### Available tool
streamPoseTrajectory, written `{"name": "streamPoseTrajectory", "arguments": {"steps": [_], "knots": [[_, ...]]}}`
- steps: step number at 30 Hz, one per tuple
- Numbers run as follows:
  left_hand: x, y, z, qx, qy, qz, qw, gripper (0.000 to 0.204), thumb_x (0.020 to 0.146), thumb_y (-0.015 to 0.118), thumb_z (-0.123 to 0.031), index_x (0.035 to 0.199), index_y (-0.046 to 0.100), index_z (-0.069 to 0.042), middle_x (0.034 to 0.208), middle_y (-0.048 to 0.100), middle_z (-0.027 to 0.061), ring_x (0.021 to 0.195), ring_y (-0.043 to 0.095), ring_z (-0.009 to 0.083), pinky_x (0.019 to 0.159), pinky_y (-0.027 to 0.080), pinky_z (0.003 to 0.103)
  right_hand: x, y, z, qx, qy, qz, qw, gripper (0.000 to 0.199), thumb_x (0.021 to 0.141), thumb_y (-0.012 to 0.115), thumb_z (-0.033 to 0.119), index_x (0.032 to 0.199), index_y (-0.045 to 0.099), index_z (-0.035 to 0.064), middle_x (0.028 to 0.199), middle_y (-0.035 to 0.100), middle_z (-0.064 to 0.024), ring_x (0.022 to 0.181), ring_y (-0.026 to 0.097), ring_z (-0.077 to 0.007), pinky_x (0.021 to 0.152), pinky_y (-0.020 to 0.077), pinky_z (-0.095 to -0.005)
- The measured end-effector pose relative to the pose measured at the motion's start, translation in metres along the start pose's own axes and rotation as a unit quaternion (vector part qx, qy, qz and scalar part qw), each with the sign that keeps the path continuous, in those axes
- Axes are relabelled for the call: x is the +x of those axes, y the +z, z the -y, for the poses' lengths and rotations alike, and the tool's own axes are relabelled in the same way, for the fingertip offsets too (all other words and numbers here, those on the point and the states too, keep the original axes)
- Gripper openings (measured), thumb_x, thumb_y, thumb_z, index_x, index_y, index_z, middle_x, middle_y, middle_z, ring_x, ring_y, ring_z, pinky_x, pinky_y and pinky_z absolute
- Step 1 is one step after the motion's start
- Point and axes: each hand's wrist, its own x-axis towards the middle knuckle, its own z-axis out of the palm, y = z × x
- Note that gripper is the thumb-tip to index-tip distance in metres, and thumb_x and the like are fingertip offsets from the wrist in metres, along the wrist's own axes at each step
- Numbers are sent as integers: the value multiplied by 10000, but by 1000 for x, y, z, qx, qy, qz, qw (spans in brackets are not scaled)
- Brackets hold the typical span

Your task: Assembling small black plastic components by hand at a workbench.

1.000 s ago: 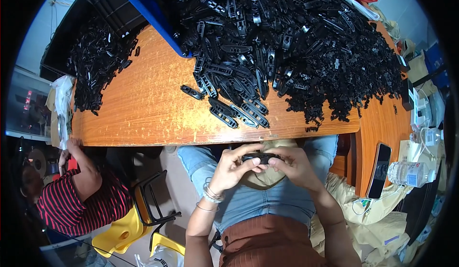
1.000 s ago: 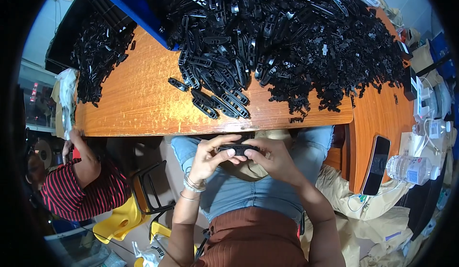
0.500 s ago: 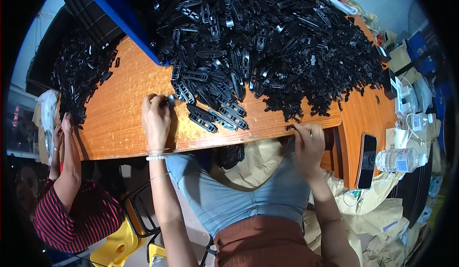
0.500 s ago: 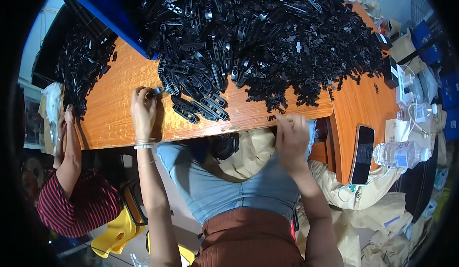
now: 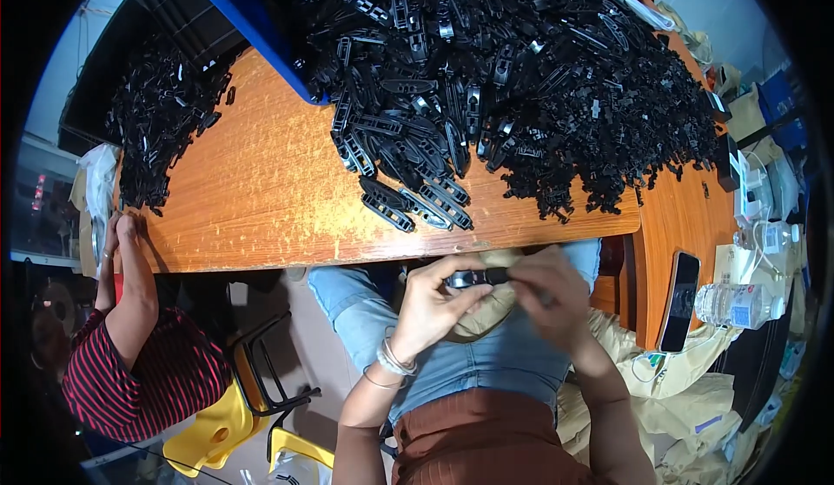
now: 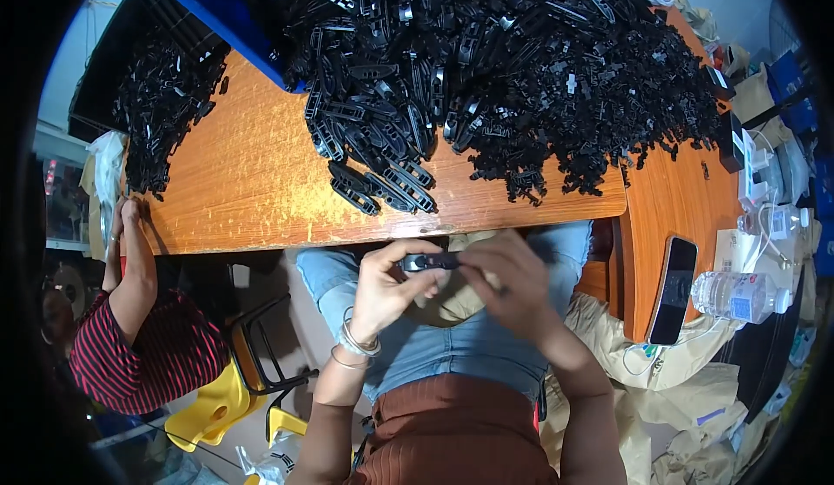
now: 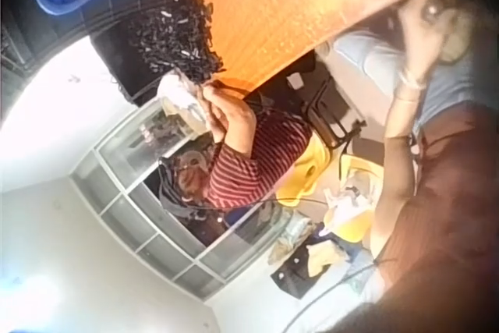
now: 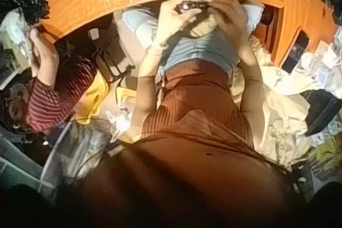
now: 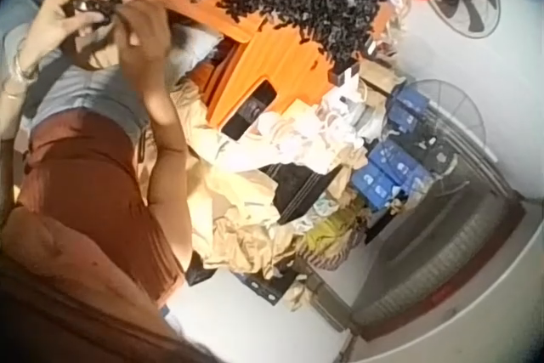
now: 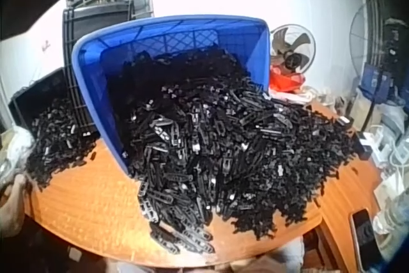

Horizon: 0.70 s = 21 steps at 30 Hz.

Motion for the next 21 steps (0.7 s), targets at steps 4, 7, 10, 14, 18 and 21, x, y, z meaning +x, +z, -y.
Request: {"name": "streamPoseTrajectory", "arguments": {"steps": [4, 7, 10, 14, 18, 21], "knots": [[-4, 0, -7, -12, -16, 13, 1000, 228, 817, 665, 28, 1038, 613, 45, 788, 666, 61, 685, 654, 99, 578, 531, 200, 4, 6, 3, 18, -36, 74, 996, 259, 695, 691, -55, 941, 646, 15, 883, 615, -90, 767, 597, -241, 648, 478, -328], [-4, 1, -3, -60, -28, 2, 998, 212, 815, 666, 28, 1021, 618, 47, 795, 663, 60, 701, 658, 94, 595, 539, 195, 1, 5, -1, -3, -60, 86, 994, 284, 694, 688, -54, 963, 646, 29, 904, 608, -83, 757, 588, -245, 643, 478, -323], [-6, -1, 2, -95, -26, -9, 995, 187, 822, 650, 39, 1006, 617, 48, 800, 665, 64, 698, 655, 86, 598, 533, 189, 1, 5, 1, -5, -84, 111, 990, 301, 716, 695, -29, 1005, 646, 37, 931, 603, -76, 751, 582, -219, 636, 475, -309], [-10, -7, 7, -20, 14, 0, 1000, 147, 833, 614, 60, 977, 623, 33, 787, 662, 51, 685, 643, 68, 606, 522, 186, -1, 3, 9, 136, 227, 183, 947, 264, 782, 696, 75, 1036, 647, 21, 866, 629, -70, 725, 584, -143, 626, 466, -268], [-12, -14, 11, 10, 25, 15, 1000, 158, 849, 595, 18, 1003, 625, 33, 748, 670, 68, 631, 649, 98, 604, 519, 209, -11, 13, 2, 211, 276, 196, 917, 268, 794, 680, 59, 1057, 655, 14, 811, 621, -59, 692, 535, -104, 634, 423, -221], [-14, -23, 13, 26, 29, 10, 999, 189, 875, 572, -28, 1047, 619, 36, 740, 676, 86, 618, 656, 132, 596, 517, 229, -17, 18, -10, 254, 272, 268, 889, 277, 815, 654, 67, 1088, 649, 19, 819, 637, -77, 701, 584, -121, 637, 453, -237]]}}
